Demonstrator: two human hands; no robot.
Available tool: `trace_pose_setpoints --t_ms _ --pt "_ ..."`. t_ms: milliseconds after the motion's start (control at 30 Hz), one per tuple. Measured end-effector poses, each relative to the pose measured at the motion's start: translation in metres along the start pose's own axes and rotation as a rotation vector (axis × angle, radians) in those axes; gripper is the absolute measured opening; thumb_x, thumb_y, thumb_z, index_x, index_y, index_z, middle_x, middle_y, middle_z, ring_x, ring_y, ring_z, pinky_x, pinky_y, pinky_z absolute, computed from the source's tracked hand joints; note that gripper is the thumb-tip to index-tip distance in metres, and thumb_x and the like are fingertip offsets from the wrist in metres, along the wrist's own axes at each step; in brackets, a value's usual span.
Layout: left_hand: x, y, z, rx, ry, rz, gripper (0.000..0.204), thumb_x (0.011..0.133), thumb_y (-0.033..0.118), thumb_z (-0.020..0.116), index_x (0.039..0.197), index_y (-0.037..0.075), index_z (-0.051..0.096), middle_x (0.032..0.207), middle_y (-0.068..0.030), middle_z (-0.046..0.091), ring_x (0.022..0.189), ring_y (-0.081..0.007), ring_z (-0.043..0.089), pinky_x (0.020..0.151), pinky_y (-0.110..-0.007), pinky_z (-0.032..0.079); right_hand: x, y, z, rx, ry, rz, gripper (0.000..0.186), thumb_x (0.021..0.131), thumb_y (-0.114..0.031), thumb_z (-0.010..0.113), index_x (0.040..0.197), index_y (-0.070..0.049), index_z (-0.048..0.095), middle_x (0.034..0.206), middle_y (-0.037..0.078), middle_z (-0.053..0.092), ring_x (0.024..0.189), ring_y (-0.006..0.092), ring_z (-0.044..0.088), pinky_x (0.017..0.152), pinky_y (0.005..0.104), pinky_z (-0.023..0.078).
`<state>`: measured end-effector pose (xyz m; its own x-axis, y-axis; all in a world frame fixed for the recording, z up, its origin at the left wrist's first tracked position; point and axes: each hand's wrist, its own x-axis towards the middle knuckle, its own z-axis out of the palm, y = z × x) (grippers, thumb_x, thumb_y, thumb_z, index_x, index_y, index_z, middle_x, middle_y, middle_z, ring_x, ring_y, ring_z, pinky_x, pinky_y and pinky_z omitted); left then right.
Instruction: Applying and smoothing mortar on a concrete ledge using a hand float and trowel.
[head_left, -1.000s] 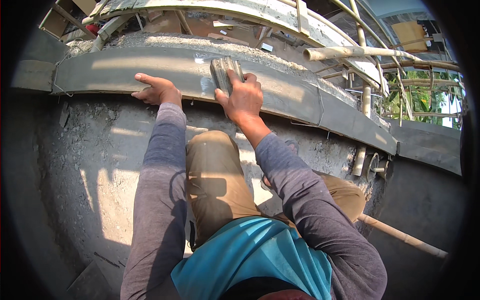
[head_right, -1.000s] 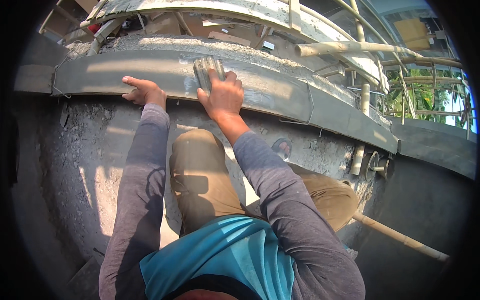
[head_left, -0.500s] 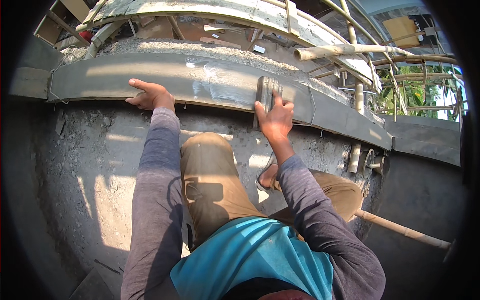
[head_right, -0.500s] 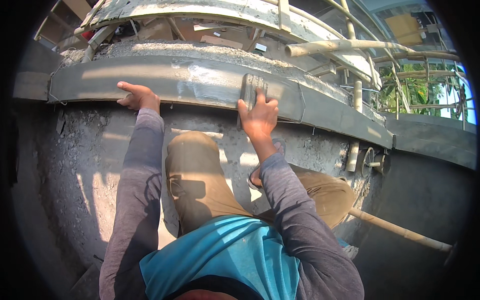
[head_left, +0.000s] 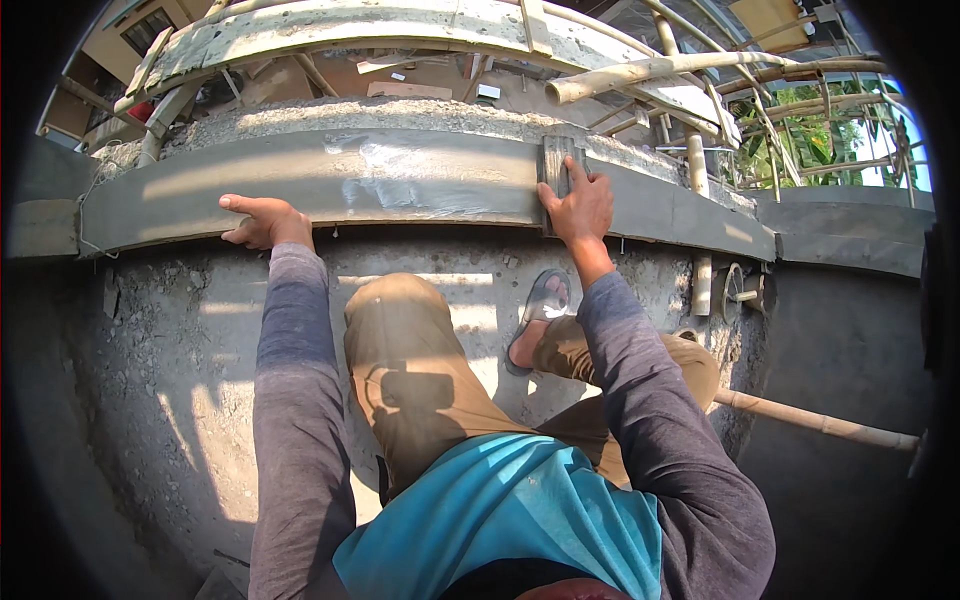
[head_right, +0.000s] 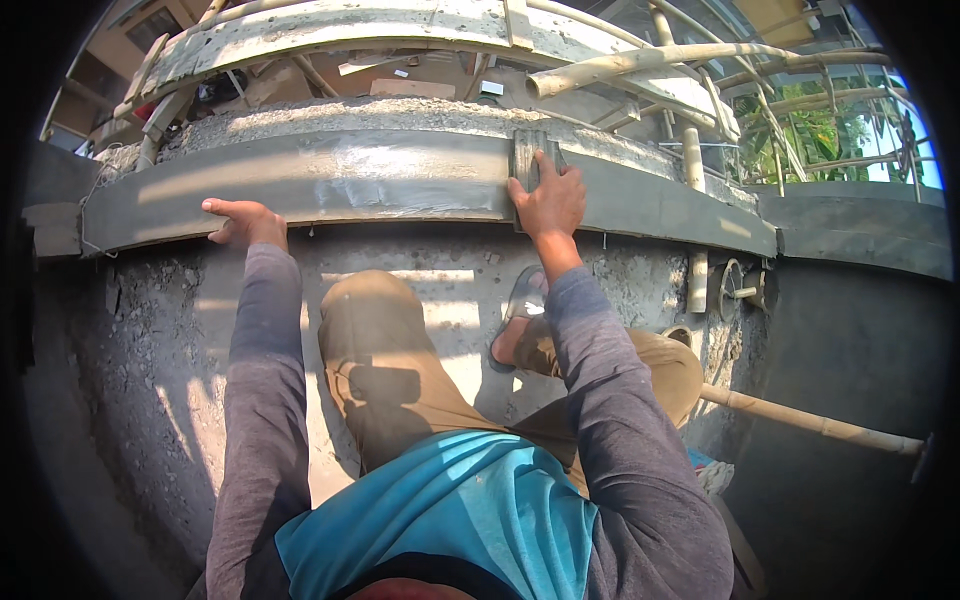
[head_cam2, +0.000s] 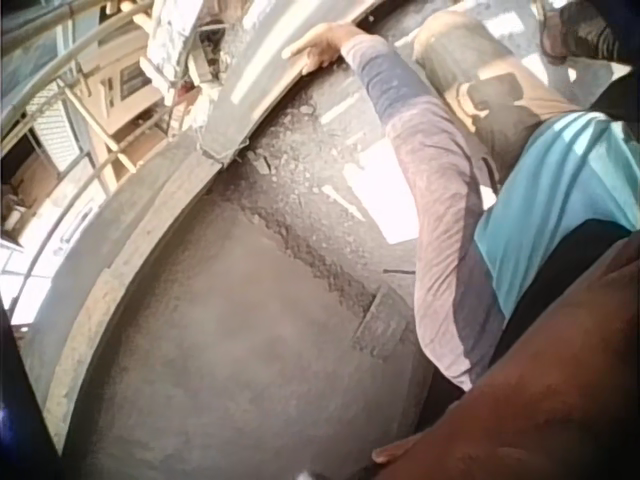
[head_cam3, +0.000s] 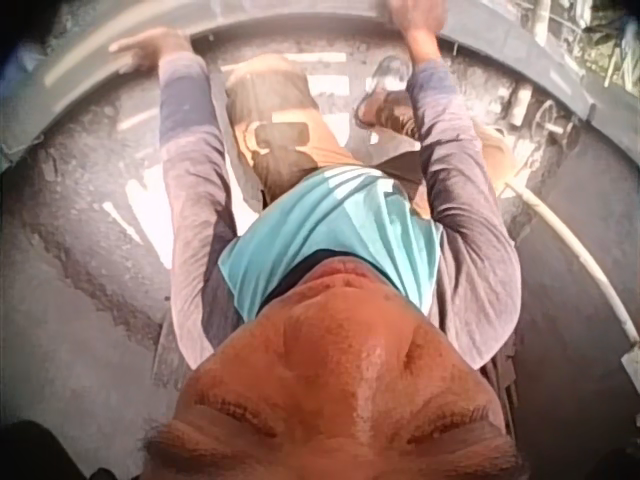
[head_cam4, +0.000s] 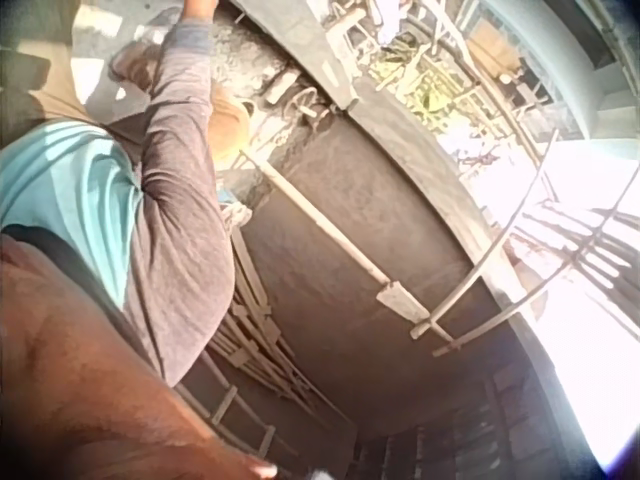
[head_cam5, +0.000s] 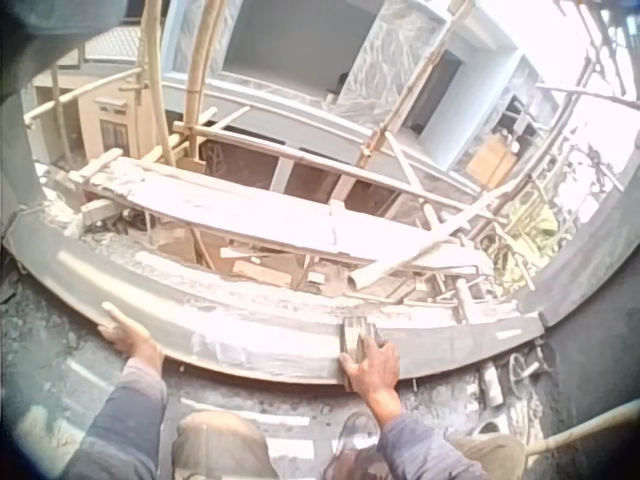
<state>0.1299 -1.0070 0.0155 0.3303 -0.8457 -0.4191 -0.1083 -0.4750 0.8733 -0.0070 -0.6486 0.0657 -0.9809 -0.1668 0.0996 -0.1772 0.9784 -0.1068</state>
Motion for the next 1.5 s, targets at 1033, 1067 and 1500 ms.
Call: trace_pose_setpoints --t_ms 1033,1067,1500 --pt "-0.006 0.003 0.005 0.02 0.02 0.016 0.112 0.088 0.083 0.033 0.156 -0.003 0.011 0.15 -0.0347 0.029 0.137 -0.0471 0.038 0.113 -0.053 0.038 -0.057 -0.063 0.013 0.303 0.09 -0.025 0.091 0.076 -0.051 0.08 0.149 -0.016 0.038 0.127 0.02 0.041 0.118 0.0395 0.048 0.096 0.051 0.047" --pt "-0.007 0.002 0.006 0.024 0.02 0.017 0.112 0.088 0.083 0.033 0.156 -0.003 0.011 0.15 -0.0347 0.029 0.137 -0.0471 0.038 0.113 -0.053 0.038 -0.055 -0.069 0.014 0.302 0.087 -0.022 0.091 0.076 -0.051 0.08 0.149 -0.016 0.038 0.127 0.02 0.041 0.118 0.0395 0.048 0.096 0.051 0.047" --pt "-0.006 0.002 0.002 0.025 -0.005 0.007 0.114 0.087 0.085 0.032 0.157 -0.002 0.008 0.151 -0.0344 0.028 0.138 -0.0465 0.037 0.113 -0.051 0.038 -0.066 -0.106 0.016 0.204 0.138 -0.251 0.081 0.074 -0.048 0.081 0.143 -0.024 0.046 0.124 0.019 0.044 0.11 0.0368 0.05 0.091 0.0494 0.047"
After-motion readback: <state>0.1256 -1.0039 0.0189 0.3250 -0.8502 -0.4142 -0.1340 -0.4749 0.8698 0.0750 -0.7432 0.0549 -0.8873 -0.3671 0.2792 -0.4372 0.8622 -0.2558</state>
